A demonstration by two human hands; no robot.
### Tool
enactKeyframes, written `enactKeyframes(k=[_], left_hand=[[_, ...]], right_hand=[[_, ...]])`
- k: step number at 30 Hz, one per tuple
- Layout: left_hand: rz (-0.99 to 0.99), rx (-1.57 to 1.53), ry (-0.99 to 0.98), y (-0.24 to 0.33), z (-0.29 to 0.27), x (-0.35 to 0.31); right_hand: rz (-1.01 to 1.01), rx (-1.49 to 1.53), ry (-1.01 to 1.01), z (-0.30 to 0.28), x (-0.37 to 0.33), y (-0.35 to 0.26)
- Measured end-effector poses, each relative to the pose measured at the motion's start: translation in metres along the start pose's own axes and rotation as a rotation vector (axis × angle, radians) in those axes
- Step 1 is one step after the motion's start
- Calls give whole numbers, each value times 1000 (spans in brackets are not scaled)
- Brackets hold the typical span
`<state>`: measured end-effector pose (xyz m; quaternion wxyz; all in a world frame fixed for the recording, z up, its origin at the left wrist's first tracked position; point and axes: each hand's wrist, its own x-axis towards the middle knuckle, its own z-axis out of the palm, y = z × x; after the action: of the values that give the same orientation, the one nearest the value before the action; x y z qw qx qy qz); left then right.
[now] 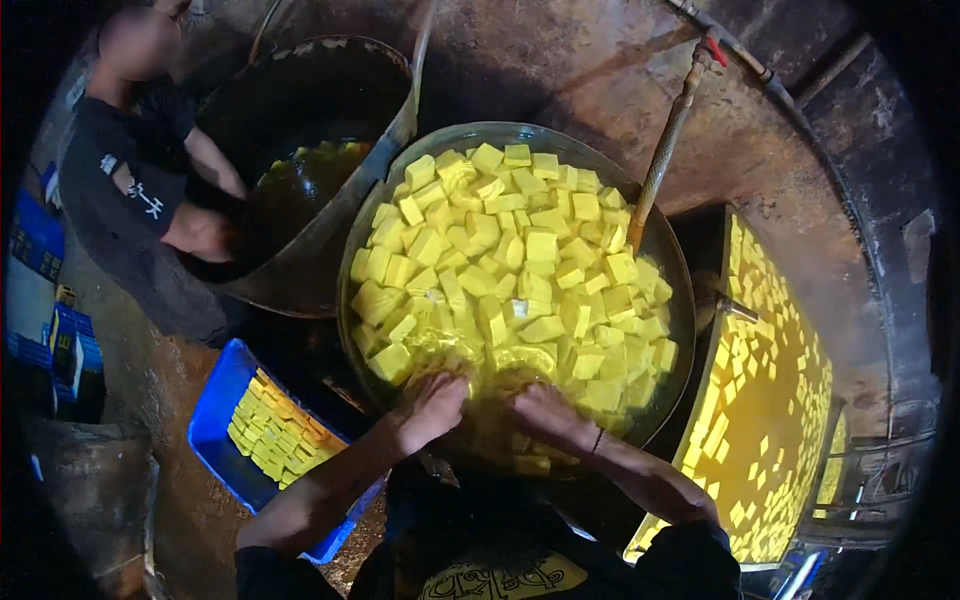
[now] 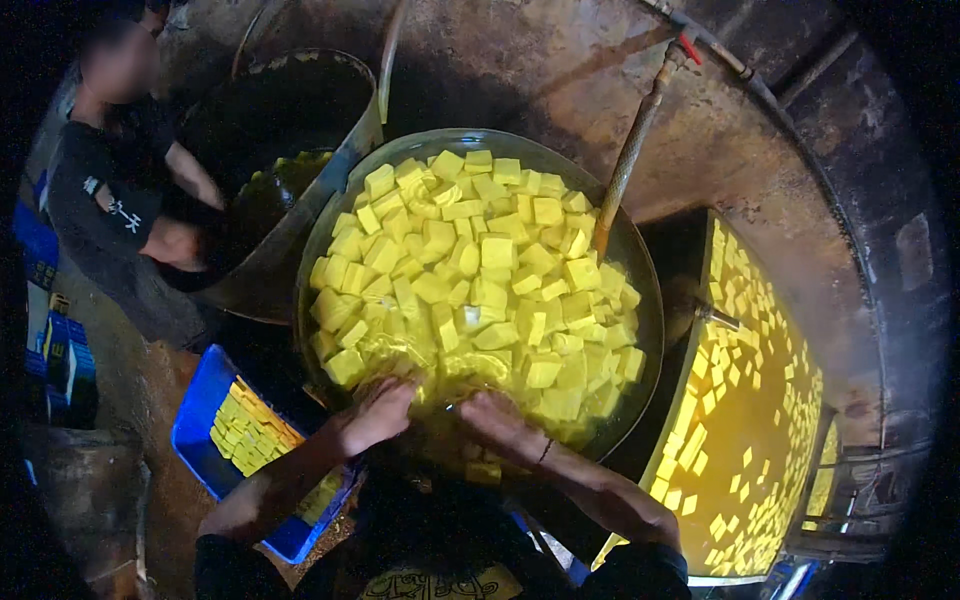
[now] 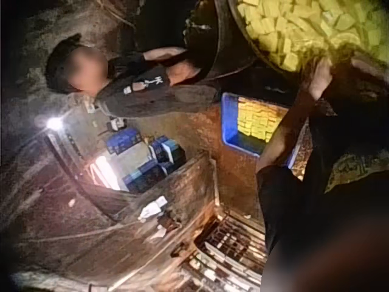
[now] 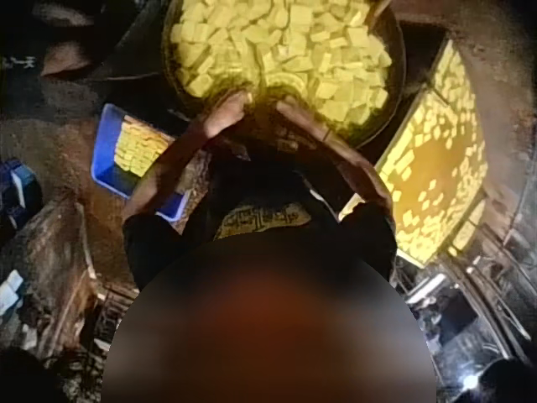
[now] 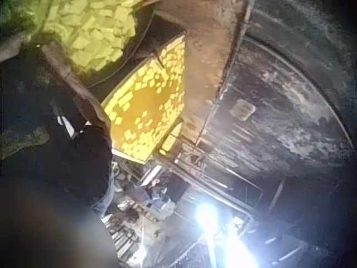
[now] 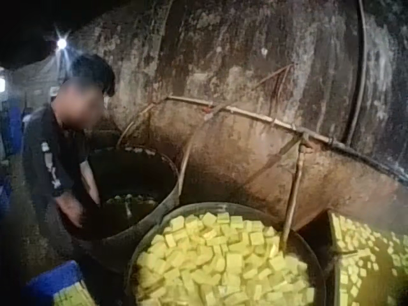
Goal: The person cuts large white tofu slabs with a knife using a wooden grid as a guide, places the slabs into a vat of yellow liquid, and then sorts the resulting yellow tofu blocks from a barrel into a blue crate by hand.
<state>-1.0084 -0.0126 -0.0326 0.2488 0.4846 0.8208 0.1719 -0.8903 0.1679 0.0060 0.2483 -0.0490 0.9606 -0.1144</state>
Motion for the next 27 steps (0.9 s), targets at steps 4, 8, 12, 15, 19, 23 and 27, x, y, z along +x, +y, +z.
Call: enactKeyframes(k=[4,8,12,15,19,23,27], left_hand=[[231,-83,77,-16,-22,-1],[290,-236,-283,12,-111,21],[583,44,-159,8,-128,69],[699,156,-292,-3,-113,97],[604,62,-440,-9,-102,113],[307,-129,-475,1,-117,119],[354,-555,-165,-20,-114,111]], right_hand=[[-131,165,-35,-15,-1,9],[-511,364,504,-23,-3,35],[-168,736,145,-23,-7,86],[-152,1093,316,-77,0,100],[93,967,514,-124,26,123],[186,233,415,-152,59,146],[272,21,217,-144,108,154]])
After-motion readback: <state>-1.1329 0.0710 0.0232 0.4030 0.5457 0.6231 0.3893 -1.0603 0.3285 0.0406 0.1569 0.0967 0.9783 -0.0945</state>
